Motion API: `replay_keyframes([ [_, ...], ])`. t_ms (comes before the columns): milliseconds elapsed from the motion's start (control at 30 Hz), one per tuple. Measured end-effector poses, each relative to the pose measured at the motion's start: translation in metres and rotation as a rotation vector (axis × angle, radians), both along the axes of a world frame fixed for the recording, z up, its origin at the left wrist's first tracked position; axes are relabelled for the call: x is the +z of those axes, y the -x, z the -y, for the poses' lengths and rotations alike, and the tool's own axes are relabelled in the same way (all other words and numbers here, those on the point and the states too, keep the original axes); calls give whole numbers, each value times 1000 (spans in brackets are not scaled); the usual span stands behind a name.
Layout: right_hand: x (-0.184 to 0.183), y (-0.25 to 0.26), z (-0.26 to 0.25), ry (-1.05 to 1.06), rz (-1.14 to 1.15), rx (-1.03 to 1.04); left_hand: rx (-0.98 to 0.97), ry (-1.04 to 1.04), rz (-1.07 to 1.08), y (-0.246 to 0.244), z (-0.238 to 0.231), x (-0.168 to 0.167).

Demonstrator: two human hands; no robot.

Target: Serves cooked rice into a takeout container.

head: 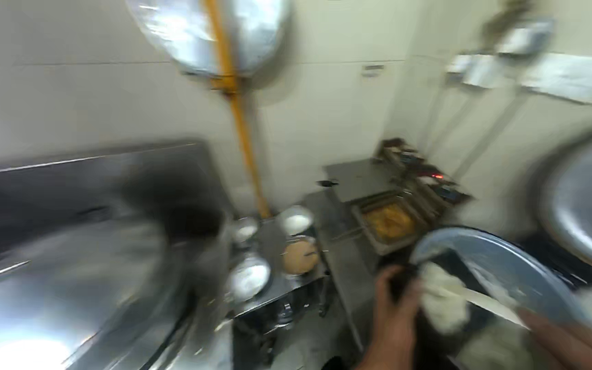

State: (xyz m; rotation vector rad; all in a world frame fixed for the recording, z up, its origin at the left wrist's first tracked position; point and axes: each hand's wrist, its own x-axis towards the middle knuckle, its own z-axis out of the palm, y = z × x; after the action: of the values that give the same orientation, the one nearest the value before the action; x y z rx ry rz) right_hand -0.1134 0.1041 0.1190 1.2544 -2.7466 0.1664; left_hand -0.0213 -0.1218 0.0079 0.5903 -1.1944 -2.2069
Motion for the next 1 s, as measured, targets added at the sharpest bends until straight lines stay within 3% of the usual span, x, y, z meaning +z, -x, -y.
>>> replay_keyframes([
  [167,6,1,-15,101,-230,20,-75,-52,-19,3,-4,-5],
  [333,-9,2,-27,-5,-223,-46,-132,-46,-3,4,-11,-3],
  [467,-3,2,-32,71,-295,-138,-195,-94,-51,8,-13,-10],
  [633,-33,3,-5,119,-253,-59,-294,-159,-66,11,-18,-16],
  [767,-12,15,-11,225,-245,-128,-249,-191,-29,11,1,-16],
  [833,-4,31,-16,109,-225,-280,-156,-173,-6,9,16,-12],
  [900,-7,53,-8,-140,13,-439,-51,-136,-25,9,35,-12],
  [1000,-64,98,3,-425,330,-508,71,-127,-50,10,60,-15],
])
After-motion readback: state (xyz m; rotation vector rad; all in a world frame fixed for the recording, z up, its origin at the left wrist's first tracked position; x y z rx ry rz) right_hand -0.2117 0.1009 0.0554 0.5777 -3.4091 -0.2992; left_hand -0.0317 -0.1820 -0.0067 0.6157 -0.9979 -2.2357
